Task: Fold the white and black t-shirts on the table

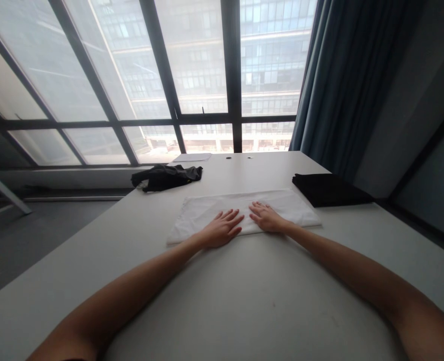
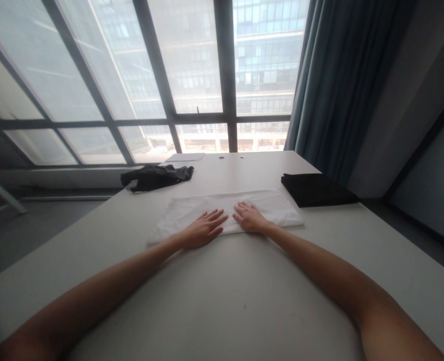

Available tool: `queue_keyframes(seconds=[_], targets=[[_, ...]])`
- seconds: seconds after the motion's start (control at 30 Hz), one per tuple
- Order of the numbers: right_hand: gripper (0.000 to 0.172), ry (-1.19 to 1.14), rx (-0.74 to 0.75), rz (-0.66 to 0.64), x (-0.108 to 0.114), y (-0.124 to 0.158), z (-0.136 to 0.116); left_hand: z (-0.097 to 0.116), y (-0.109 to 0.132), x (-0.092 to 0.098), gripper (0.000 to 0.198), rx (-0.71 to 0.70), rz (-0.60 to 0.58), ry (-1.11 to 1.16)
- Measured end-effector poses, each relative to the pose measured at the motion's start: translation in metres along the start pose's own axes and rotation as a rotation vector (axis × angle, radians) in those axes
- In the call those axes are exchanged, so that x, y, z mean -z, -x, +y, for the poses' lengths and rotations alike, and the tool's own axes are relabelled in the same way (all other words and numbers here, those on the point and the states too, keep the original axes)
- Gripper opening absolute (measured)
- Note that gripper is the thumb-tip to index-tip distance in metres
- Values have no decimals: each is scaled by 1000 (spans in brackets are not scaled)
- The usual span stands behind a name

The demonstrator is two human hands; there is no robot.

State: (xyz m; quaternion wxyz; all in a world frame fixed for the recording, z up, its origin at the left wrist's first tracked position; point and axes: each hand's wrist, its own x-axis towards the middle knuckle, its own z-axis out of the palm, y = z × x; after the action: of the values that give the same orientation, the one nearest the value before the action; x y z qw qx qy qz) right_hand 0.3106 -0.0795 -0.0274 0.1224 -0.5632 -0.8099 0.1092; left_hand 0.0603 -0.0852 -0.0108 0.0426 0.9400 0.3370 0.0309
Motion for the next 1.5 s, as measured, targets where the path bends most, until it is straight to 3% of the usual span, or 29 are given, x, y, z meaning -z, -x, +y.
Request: queue_keyframes(seconds=[0.1, 0.3, 0.4, 0.53, 0.67, 0.77, 0.87, 1.03, 1.3, 1.5], targets=[[62, 53, -78, 26, 8, -6, 24, -3, 0, 1, 63, 3, 4, -7], [59, 156, -311, 135, 35, -2, 97, -3, -1, -1, 64, -8, 23, -1], [56, 193, -370, 194, 42, 5, 112, -3, -1, -1, 64, -2, 19, 4], [54, 244, -334, 328, 39, 8, 97, 0, 0, 2, 63, 1, 12, 7], [52, 226, -112, 434, 28, 5, 64, 2, 1, 3, 62, 5, 13, 7], [54, 161, 17, 280, 18, 0, 47, 1, 1, 3, 61, 4, 19, 9], [59, 129, -7, 120, 11, -4, 42, 2, 1, 3, 62, 5, 12, 10], [61, 132, -89, 85, 11, -10, 57, 3, 2, 5, 61, 8, 7, 17], [56, 191, -331, 231, 33, -2, 111, 1, 2, 4, 62, 0, 10, 20], [53, 231, -356, 324, 35, 5, 105, 2, 1, 5, 63, 11, -15, 20]])
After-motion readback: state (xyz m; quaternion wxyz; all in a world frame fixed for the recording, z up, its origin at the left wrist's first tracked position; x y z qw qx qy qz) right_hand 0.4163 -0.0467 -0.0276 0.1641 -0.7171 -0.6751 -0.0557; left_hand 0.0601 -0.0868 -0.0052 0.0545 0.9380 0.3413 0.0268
